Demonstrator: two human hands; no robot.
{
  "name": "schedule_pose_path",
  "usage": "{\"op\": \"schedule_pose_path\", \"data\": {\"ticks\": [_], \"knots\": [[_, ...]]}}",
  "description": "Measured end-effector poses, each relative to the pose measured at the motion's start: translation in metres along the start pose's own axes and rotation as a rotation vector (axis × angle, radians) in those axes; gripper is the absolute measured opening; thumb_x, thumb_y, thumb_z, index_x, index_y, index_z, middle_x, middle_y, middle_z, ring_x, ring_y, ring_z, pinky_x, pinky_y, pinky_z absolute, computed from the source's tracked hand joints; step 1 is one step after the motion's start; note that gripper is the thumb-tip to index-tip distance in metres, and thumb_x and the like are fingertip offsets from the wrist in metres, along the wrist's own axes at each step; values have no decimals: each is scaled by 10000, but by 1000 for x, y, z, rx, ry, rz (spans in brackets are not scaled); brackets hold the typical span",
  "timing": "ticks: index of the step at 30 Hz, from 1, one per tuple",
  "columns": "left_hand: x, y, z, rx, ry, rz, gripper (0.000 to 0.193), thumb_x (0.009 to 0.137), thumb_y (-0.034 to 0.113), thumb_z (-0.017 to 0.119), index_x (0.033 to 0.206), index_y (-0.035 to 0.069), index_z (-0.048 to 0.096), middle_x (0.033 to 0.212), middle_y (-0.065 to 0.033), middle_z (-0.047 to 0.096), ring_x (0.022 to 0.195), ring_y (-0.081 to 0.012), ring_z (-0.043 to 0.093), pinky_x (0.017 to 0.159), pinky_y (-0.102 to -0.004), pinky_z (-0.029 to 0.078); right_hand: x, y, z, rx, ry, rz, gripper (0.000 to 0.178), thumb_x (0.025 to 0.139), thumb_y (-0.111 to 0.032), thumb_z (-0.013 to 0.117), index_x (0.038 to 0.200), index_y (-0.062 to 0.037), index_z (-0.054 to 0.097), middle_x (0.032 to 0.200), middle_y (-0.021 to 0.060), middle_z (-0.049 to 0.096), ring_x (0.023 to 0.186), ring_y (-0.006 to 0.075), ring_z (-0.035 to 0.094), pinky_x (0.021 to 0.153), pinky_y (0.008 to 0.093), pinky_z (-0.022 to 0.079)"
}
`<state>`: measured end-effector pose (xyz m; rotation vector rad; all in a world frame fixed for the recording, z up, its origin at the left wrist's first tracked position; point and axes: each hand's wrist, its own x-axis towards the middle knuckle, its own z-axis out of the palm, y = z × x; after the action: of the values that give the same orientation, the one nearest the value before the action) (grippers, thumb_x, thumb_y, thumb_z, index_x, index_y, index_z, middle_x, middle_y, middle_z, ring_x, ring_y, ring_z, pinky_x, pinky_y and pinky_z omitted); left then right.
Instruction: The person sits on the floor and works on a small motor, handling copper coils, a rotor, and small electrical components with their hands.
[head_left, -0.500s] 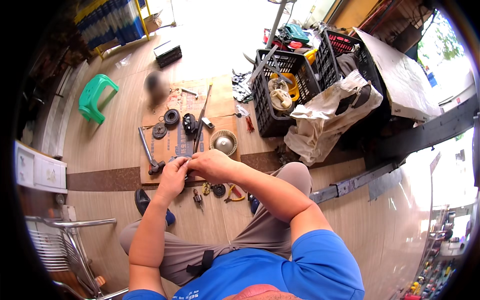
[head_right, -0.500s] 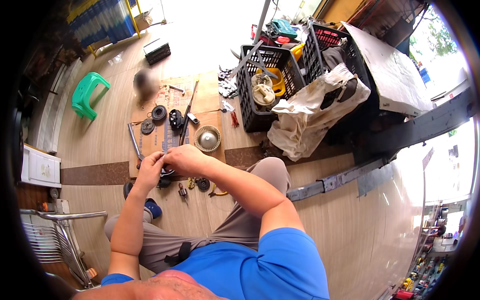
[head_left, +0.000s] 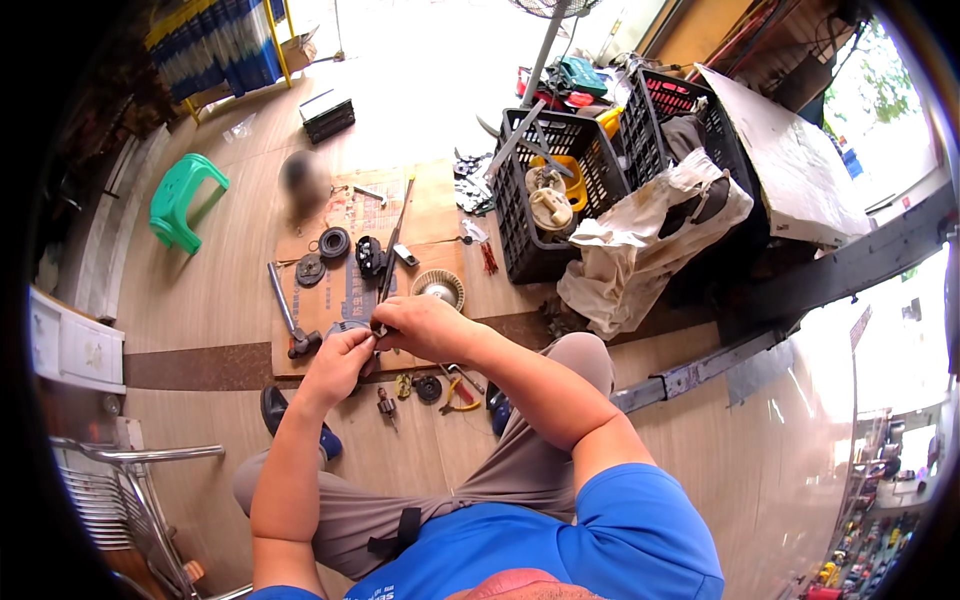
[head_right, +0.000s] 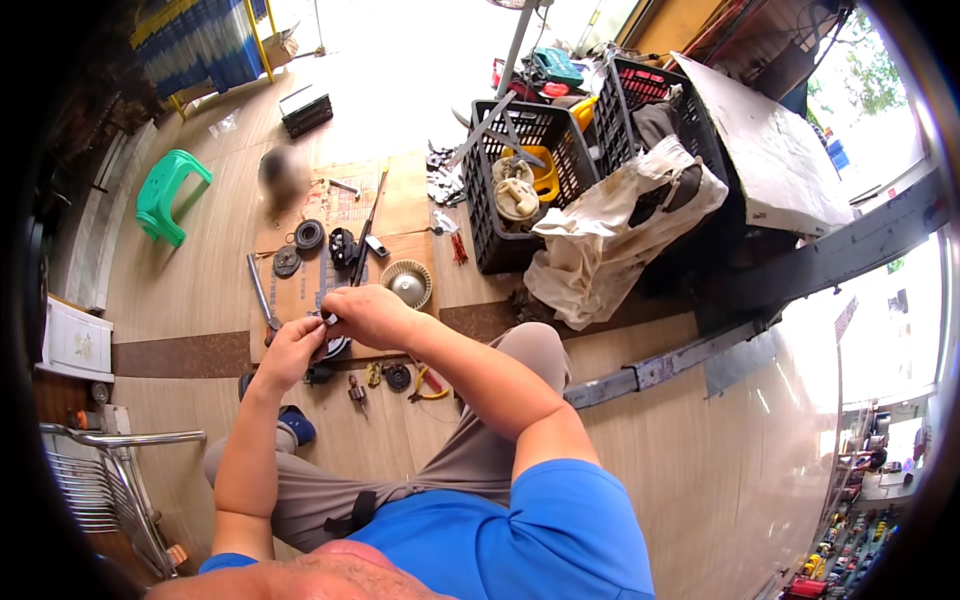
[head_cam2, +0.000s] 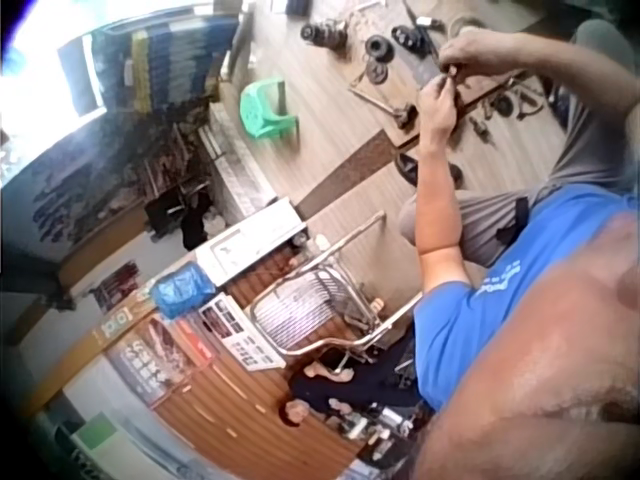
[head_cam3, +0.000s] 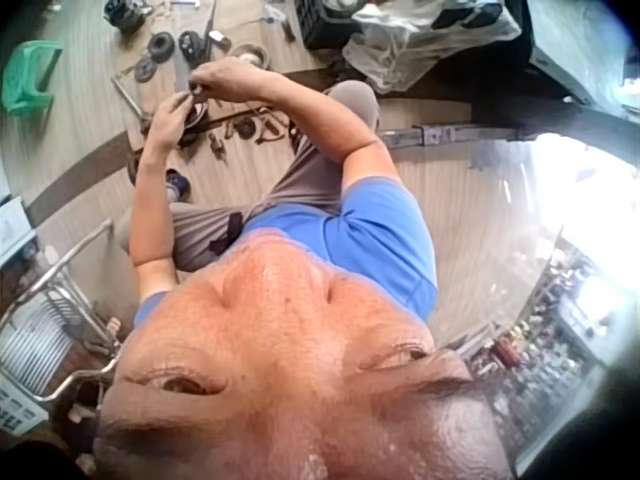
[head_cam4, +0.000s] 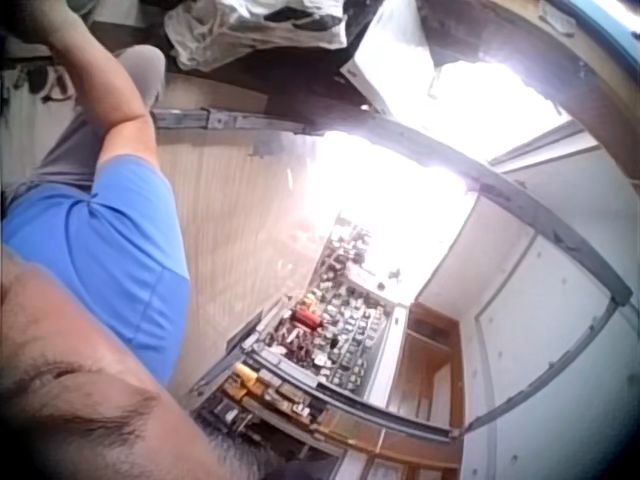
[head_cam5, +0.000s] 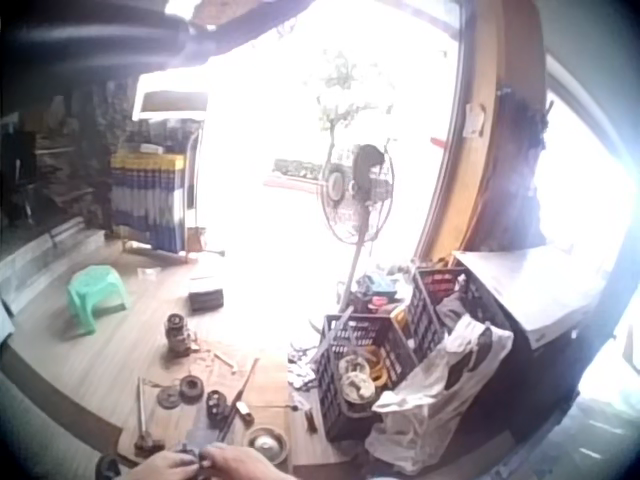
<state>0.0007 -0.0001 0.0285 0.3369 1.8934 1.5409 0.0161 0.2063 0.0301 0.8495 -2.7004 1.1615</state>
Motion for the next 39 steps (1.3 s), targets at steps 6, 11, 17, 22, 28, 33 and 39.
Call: {"op": "schedule_pose_path", "data": {"ticks": [6, 11, 17, 22, 28, 33, 39], "knots": [[-3, 7, -4, -97, -95, -119, 241, 1017, 193, 461, 882, 49, 601, 677, 39, 540, 584, -25, 433, 521, -190, 340, -3, 5, 0, -41, -58, -31, 175, 828, -214, 679, 895, -67, 612, 851, 100, 603, 821, 306, 630, 703, 397, 505], [-5, 11, -7, -122, -107, -200, 241, 1019, 197, 462, 938, 41, 625, 703, 23, 569, 567, -29, 443, 507, -189, 343, -5, 4, 5, -88, -12, -99, 137, 827, -188, 667, 876, -77, 605, 820, 79, 581, 784, 281, 630, 660, 386, 503], [-3, -1, -7, -173, -78, -179, 231, 1005, 161, 489, 938, 13, 653, 711, 19, 580, 574, -44, 466, 511, -209, 361, -5, 3, 7, -120, -56, -161, 111, 848, -177, 616, 822, -77, 578, 796, 81, 561, 774, 283, 621, 655, 398, 498], [3, -15, -5, -65, 77, -15, 194, 962, 123, 560, 919, -21, 682, 734, -20, 630, 627, -69, 530, 586, -236, 434, -3, -6, -8, -97, -50, -73, 93, 878, -153, 594, 907, -66, 578, 843, 99, 578, 819, 312, 614, 680, 410, 491], [-6, -4, 1, 417, 259, 266, 221, 926, 72, 578, 1091, -61, 640, 908, -119, 690, 810, -131, 631, 738, -271, 506, 0, 4, -16, -96, 49, -61, 122, 895, -174, 607, 957, -72, 585, 937, 109, 614, 857, 323, 618, 709, 406, 497], [-14, 9, 3, 367, 301, 218, 285, 909, 140, 623, 1101, -71, 620, 983, -246, 666, 914, -375, 644, 805, -386, 501, 2, 3, -15, -55, 75, -2, 126, 826, -77, 647, 907, -32, 562, 891, 138, 590, 874, 359, 590, 722, 422, 489], [-18, 4, 4, 657, 301, 436, 360, 891, 129, 638, 1173, -86, 576, 1015, -268, 646, 953, -404, 622, 829, -404, 497, 1, 8, -14, -61, 73, 21, 124, 888, -152, 614, 936, -51, 560, 883, 143, 582, 818, 359, 603, 689, 434, 487]]}}
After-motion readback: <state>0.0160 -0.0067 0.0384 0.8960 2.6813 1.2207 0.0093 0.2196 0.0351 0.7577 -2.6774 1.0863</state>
